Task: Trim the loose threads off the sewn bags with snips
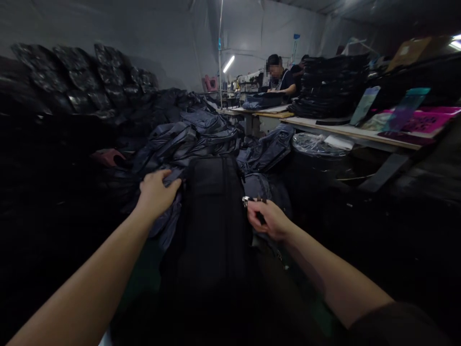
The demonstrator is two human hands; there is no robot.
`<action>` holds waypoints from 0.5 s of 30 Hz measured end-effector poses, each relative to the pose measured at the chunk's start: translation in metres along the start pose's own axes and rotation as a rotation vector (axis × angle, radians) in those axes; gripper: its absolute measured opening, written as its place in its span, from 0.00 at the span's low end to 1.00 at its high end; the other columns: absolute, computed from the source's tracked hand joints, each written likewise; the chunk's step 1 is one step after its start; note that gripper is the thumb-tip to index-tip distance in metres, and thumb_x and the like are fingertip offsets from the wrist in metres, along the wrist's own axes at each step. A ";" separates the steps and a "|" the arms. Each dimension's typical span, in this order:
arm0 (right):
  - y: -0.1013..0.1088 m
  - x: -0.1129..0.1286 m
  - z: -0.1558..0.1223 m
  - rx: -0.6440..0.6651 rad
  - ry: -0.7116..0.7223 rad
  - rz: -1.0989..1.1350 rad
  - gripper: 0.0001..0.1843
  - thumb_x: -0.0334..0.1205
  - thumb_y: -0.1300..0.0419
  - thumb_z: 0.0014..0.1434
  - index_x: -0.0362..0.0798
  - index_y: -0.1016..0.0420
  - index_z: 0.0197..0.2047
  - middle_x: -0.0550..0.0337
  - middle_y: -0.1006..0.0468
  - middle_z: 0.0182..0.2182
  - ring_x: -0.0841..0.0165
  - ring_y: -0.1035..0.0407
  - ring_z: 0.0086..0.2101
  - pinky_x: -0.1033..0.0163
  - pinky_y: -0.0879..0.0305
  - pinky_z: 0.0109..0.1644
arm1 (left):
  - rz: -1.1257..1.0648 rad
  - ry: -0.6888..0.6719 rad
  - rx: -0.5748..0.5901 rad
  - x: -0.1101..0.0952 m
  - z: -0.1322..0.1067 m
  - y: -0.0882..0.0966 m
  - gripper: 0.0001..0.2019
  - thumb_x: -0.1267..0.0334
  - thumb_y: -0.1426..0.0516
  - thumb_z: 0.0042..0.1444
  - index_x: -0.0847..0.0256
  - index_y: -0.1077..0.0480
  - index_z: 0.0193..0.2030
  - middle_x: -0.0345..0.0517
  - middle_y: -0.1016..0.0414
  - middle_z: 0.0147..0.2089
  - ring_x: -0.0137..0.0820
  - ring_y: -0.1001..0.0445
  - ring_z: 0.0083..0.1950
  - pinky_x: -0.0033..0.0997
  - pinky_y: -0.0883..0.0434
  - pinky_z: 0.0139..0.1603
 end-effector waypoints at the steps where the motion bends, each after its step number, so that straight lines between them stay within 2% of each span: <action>1: 0.004 0.002 0.008 -0.008 0.000 0.037 0.19 0.46 0.47 0.57 0.46 0.40 0.18 0.69 0.42 0.11 0.79 0.54 0.10 0.70 0.64 0.13 | 0.029 -0.039 0.073 -0.001 -0.015 -0.007 0.25 0.50 0.45 0.52 0.66 0.32 0.51 0.57 0.32 0.55 0.46 0.40 0.61 0.47 0.47 0.63; 3: 0.015 0.002 0.024 -0.038 0.001 0.068 0.17 0.46 0.47 0.56 0.47 0.40 0.20 0.70 0.41 0.11 0.79 0.55 0.10 0.71 0.64 0.13 | -0.023 -0.031 0.250 0.007 -0.053 -0.028 0.23 0.48 0.50 0.55 0.62 0.30 0.49 0.52 0.29 0.53 0.41 0.35 0.58 0.42 0.43 0.62; 5: 0.028 -0.004 0.035 -0.078 -0.001 0.062 0.16 0.47 0.46 0.55 0.47 0.40 0.21 0.70 0.41 0.12 0.79 0.56 0.10 0.71 0.64 0.12 | -0.123 0.141 0.367 0.028 -0.094 -0.048 0.24 0.45 0.54 0.56 0.58 0.30 0.50 0.47 0.28 0.54 0.40 0.34 0.58 0.41 0.41 0.61; 7: 0.041 -0.014 0.042 -0.134 -0.005 0.050 0.16 0.47 0.46 0.55 0.46 0.39 0.21 0.69 0.39 0.12 0.80 0.54 0.10 0.71 0.63 0.12 | -0.203 0.316 0.264 0.053 -0.127 -0.057 0.26 0.44 0.55 0.57 0.59 0.31 0.52 0.49 0.29 0.55 0.41 0.35 0.59 0.42 0.40 0.61; 10: 0.061 -0.028 0.042 -0.246 -0.011 0.017 0.17 0.47 0.45 0.55 0.45 0.38 0.22 0.65 0.32 0.15 0.80 0.49 0.11 0.72 0.60 0.13 | -0.259 0.416 0.135 0.076 -0.157 -0.073 0.25 0.45 0.56 0.58 0.61 0.30 0.49 0.52 0.28 0.53 0.44 0.34 0.59 0.45 0.38 0.60; 13: 0.069 -0.040 0.032 -0.335 -0.051 -0.027 0.17 0.48 0.43 0.56 0.43 0.33 0.24 0.62 0.28 0.19 0.79 0.44 0.13 0.72 0.59 0.13 | -0.372 0.449 0.125 0.088 -0.166 -0.097 0.26 0.46 0.57 0.59 0.61 0.30 0.50 0.52 0.28 0.54 0.44 0.34 0.59 0.44 0.37 0.59; 15: 0.068 -0.047 0.021 -0.349 -0.099 -0.047 0.17 0.50 0.41 0.55 0.43 0.29 0.27 0.62 0.27 0.20 0.79 0.42 0.13 0.73 0.56 0.13 | -0.494 0.443 0.126 0.090 -0.164 -0.111 0.25 0.47 0.56 0.59 0.61 0.30 0.51 0.50 0.28 0.55 0.42 0.34 0.59 0.42 0.37 0.59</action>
Point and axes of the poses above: each hand's wrist, its own z-axis towards the middle knuckle, its own y-axis out of the back of the hand, x = y × z, the point moved 8 cm from there along z, towards the middle knuckle
